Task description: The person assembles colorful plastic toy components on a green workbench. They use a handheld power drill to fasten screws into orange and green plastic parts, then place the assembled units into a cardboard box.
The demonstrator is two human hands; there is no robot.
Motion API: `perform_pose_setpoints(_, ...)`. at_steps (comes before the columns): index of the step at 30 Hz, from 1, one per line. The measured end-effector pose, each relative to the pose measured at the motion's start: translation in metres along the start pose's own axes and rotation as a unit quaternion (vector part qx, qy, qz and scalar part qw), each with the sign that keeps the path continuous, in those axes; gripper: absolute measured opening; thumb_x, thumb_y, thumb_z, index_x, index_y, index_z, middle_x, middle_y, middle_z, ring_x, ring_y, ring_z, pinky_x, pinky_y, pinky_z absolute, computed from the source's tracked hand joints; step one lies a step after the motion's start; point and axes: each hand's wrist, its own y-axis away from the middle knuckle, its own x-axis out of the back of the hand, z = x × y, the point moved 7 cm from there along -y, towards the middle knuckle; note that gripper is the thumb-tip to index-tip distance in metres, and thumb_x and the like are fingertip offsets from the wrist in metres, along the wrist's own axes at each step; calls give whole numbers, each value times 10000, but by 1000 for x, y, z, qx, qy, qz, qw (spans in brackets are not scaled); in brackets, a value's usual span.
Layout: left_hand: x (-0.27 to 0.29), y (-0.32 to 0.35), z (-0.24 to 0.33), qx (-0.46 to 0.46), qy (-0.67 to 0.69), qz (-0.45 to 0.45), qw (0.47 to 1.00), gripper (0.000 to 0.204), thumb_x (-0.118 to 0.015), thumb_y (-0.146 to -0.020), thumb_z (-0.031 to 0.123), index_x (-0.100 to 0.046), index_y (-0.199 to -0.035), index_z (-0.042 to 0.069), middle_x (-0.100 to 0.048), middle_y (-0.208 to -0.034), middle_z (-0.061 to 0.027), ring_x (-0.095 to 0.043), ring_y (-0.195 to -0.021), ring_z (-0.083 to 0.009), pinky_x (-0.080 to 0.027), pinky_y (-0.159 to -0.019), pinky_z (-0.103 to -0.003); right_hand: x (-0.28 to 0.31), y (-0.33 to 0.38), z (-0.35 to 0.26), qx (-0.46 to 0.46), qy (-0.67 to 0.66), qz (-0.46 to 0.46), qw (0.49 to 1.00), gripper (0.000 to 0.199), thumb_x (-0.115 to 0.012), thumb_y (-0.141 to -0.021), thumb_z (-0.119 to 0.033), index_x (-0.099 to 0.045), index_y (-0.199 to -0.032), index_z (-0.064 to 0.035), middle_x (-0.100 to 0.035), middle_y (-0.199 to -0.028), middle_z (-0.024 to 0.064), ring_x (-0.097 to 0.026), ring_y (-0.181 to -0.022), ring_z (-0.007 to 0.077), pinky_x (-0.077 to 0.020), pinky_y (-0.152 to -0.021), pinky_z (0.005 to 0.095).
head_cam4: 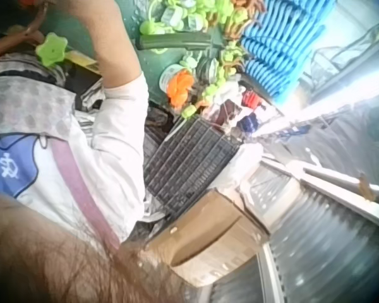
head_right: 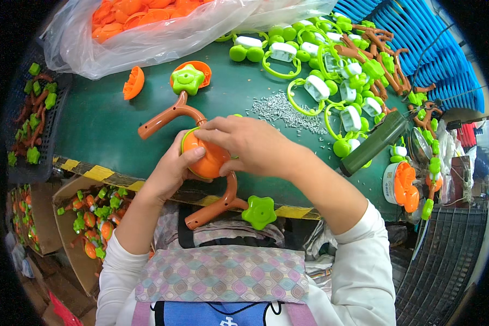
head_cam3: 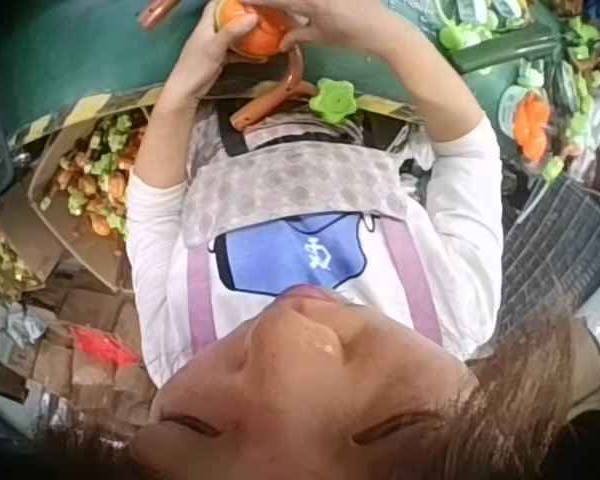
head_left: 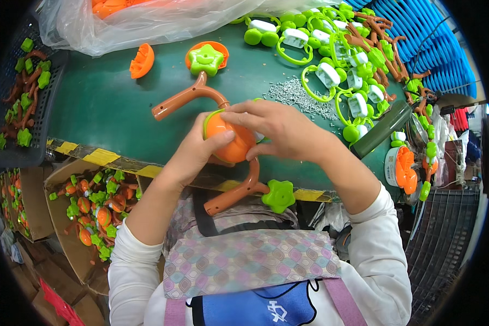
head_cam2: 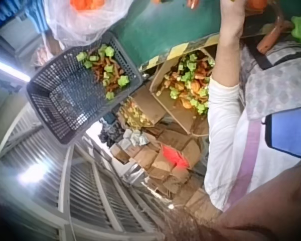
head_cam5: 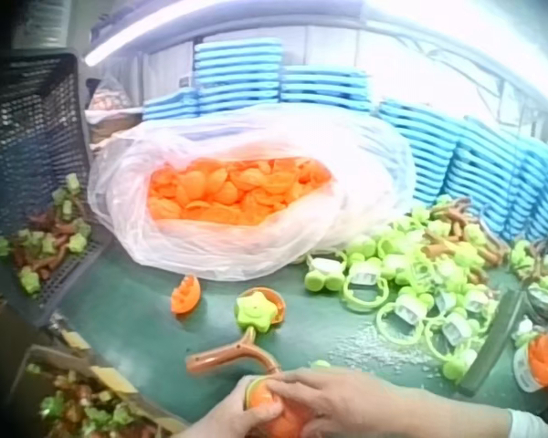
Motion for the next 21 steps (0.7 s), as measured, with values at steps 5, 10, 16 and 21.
perform_pose_setpoints(5,0,2,7,29,-76,18,997,706,-671,-930,473,-399,-1436,63,-539,-1292,-116,-632,-1123,-234,-626,-704,-345,-3,-9,6,5,9,-23,1000,824,-879,-672,-254,-552,-1423,-157,-593,-1334,31,-577,-1114,273,-513,-947,396)
perform_pose_setpoints(10,-4,4,4,5,-96,20,995,704,-649,-942,487,-388,-1453,78,-535,-1301,-114,-632,-1141,-242,-627,-692,-343,-9,-3,2,41,58,-14,997,952,-901,-626,-254,-495,-1486,-218,-566,-1387,1,-549,-1161,262,-453,-997,408)
perform_pose_setpoints(16,-4,6,4,13,-74,26,997,704,-655,-946,482,-381,-1465,92,-526,-1312,-112,-615,-1173,-237,-627,-701,-341,-11,0,-1,46,69,24,996,975,-914,-575,-257,-511,-1460,-193,-569,-1373,-3,-553,-1164,250,-443,-996,408)
perform_pose_setpoints(21,-4,5,4,14,-54,18,998,687,-674,-941,459,-409,-1445,77,-532,-1303,-101,-603,-1167,-215,-612,-773,-345,-15,3,-3,41,71,66,994,948,-914,-548,-256,-538,-1412,-158,-580,-1350,11,-571,-1146,245,-439,-1001,412)
